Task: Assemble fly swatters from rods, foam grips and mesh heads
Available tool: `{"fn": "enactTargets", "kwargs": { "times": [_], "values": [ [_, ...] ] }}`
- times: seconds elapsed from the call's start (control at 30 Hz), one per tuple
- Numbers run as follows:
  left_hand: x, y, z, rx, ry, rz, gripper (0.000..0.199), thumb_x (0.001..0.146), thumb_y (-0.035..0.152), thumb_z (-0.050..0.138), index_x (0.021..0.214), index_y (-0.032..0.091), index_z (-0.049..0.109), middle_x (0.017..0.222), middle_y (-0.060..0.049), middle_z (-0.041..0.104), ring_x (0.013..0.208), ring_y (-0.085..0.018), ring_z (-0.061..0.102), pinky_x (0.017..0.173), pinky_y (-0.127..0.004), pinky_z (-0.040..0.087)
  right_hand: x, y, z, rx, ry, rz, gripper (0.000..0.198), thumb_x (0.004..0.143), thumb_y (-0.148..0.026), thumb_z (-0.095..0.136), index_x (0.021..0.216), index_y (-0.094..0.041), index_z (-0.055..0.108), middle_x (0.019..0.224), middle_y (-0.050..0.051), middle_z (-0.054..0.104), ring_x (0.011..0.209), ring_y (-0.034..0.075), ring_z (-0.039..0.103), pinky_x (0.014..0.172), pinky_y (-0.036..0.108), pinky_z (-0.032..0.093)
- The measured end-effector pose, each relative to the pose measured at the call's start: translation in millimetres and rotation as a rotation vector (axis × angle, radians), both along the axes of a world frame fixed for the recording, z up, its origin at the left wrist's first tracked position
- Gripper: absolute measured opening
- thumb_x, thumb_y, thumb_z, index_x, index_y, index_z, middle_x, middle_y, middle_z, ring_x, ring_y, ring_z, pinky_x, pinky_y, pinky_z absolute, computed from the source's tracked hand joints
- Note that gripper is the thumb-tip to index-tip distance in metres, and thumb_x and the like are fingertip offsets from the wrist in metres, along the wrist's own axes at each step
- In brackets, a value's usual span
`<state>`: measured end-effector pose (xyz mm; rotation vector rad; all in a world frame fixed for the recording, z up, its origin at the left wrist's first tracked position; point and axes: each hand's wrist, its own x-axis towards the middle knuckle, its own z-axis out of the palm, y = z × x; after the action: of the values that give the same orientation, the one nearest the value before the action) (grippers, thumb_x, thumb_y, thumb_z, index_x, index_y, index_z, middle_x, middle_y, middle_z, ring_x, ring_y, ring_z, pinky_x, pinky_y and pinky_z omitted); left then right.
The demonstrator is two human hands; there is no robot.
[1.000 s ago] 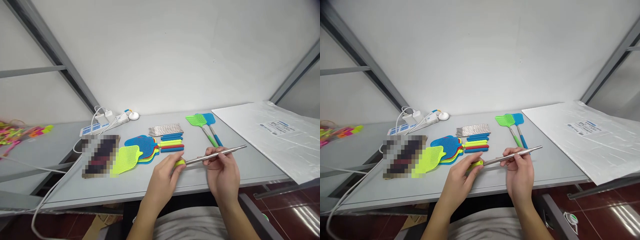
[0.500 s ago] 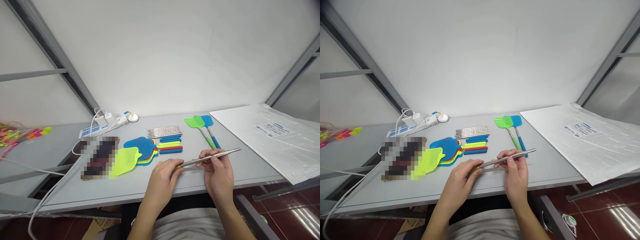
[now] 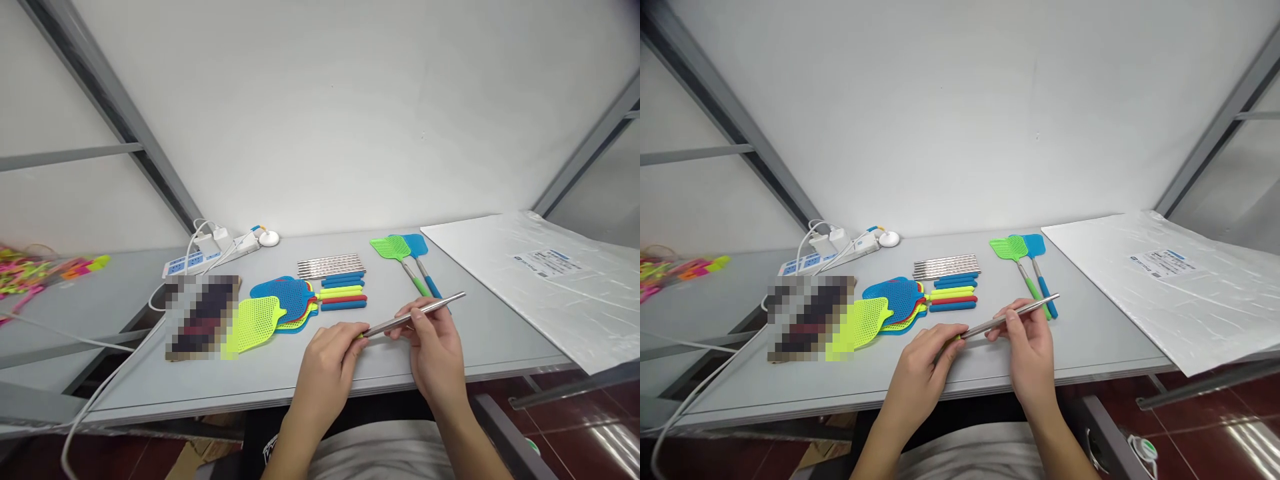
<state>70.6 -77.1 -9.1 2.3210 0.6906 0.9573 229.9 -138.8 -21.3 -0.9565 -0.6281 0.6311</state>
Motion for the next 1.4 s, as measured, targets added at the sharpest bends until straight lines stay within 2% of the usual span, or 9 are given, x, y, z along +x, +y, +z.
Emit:
{"fn": "enactTargets", "kwargs": {
  "times": [0.23, 0.43, 0.57, 0.67, 0.77, 0.93, 1.1, 1.2, 1.4],
  "values": [
    [0.2, -0.4, -0.5, 0.017, -0.026, 0.004, 0.021, 0.099, 0.017, 0.052, 0.115, 0.025, 0.061, 0.104, 0.0, 0.071, 0.093, -0.017, 0.063, 0.079, -0.031, 0.044, 1.3, -3.7, 9.9, -0.228, -0.269, 0.375, 0.018, 0.088, -0.038, 0.069, 0.091, -0.022, 0.064, 0.08, 0.0, 0.062, 0.073, 0.015, 0.063, 0.071, 0.029, 0.049],
    [-4.3, -0.5, 0.8, 0.013, -0.063, 0.06, 0.02, 0.098, 0.023, 0.055, 0.116, 0.025, 0.062, 0.107, -0.003, 0.072, 0.099, -0.019, 0.062, 0.089, -0.035, 0.044, 4.6, -4.1, 5.4, -0.209, -0.168, 0.324, 0.018, 0.087, -0.038, 0.07, 0.093, -0.022, 0.064, 0.073, -0.001, 0.06, 0.068, 0.015, 0.059, 0.067, 0.029, 0.047],
    [-21.0, -0.6, 2.1, -0.159, -0.17, 0.176, 0.022, 0.1, 0.029, 0.048, 0.113, 0.024, 0.065, 0.11, -0.006, 0.07, 0.106, -0.021, 0.061, 0.093, -0.035, 0.044, 6.5, -5.3, 1.8, -0.153, -0.027, 0.308, 0.013, 0.089, -0.036, 0.067, 0.091, -0.023, 0.064, 0.069, -0.001, 0.063, 0.067, 0.016, 0.061, 0.069, 0.03, 0.048],
    [-31.9, -4.1, 3.9, -0.389, -0.276, 0.216, 0.03, 0.1, 0.04, 0.046, 0.108, 0.022, 0.068, 0.092, -0.004, 0.07, 0.079, -0.017, 0.063, 0.076, -0.029, 0.048, 7.2, -6.8, -0.5, -0.118, -0.005, 0.367, 0.014, 0.091, -0.037, 0.064, 0.091, -0.023, 0.067, 0.075, 0.002, 0.067, 0.071, 0.018, 0.064, 0.07, 0.032, 0.05],
    [-34.1, -9.0, 6.5, -0.575, -0.339, 0.237, 0.039, 0.098, 0.05, 0.045, 0.099, 0.019, 0.069, 0.068, 0.001, 0.06, 0.052, -0.011, 0.048, 0.053, -0.024, 0.039, 5.8, -8.1, -1.9, -0.108, -0.08, 0.444, 0.015, 0.089, -0.037, 0.066, 0.093, -0.023, 0.069, 0.078, 0.004, 0.069, 0.071, 0.02, 0.065, 0.069, 0.034, 0.051],
    [-28.6, -15.3, 11.7, -0.707, -0.406, 0.27, 0.043, 0.095, 0.057, 0.046, 0.09, 0.019, 0.065, 0.057, 0.004, 0.047, 0.046, -0.008, 0.039, 0.044, -0.021, 0.028, -5.9, -10.5, 5.1, -0.183, -0.18, 0.402, 0.016, 0.085, -0.037, 0.072, 0.088, -0.022, 0.071, 0.063, 0.001, 0.063, 0.065, 0.017, 0.059, 0.063, 0.029, 0.045],
    [-26.1, -20.9, 23.7, -0.634, -0.431, 0.291, 0.04, 0.096, 0.055, 0.046, 0.084, 0.02, 0.062, 0.064, 0.002, 0.049, 0.054, -0.011, 0.05, 0.048, -0.02, 0.038, -30.8, -13.0, 12.4, -0.157, -0.09, 0.411, 0.019, 0.082, -0.039, 0.074, 0.081, -0.022, 0.068, 0.056, 0.0, 0.062, 0.057, 0.017, 0.056, 0.058, 0.03, 0.042],
    [-26.9, -19.8, 28.6, -0.589, -0.4, 0.318, 0.04, 0.098, 0.053, 0.042, 0.085, 0.021, 0.061, 0.066, 0.002, 0.049, 0.055, -0.011, 0.052, 0.048, -0.021, 0.038, -38.9, -12.2, 11.0, -0.139, -0.051, 0.418, 0.018, 0.081, -0.038, 0.075, 0.081, -0.022, 0.067, 0.056, 0.0, 0.062, 0.057, 0.017, 0.056, 0.059, 0.031, 0.043],
    [-41.3, -5.4, 19.9, -0.515, -0.239, 0.202, 0.031, 0.096, 0.047, 0.051, 0.086, 0.021, 0.064, 0.066, 0.002, 0.057, 0.058, -0.013, 0.053, 0.055, -0.023, 0.043, -31.4, -5.8, 0.5, -0.207, -0.041, 0.481, 0.021, 0.078, -0.038, 0.078, 0.087, -0.021, 0.071, 0.057, 0.001, 0.063, 0.057, 0.017, 0.057, 0.059, 0.03, 0.045]
  ]
}}
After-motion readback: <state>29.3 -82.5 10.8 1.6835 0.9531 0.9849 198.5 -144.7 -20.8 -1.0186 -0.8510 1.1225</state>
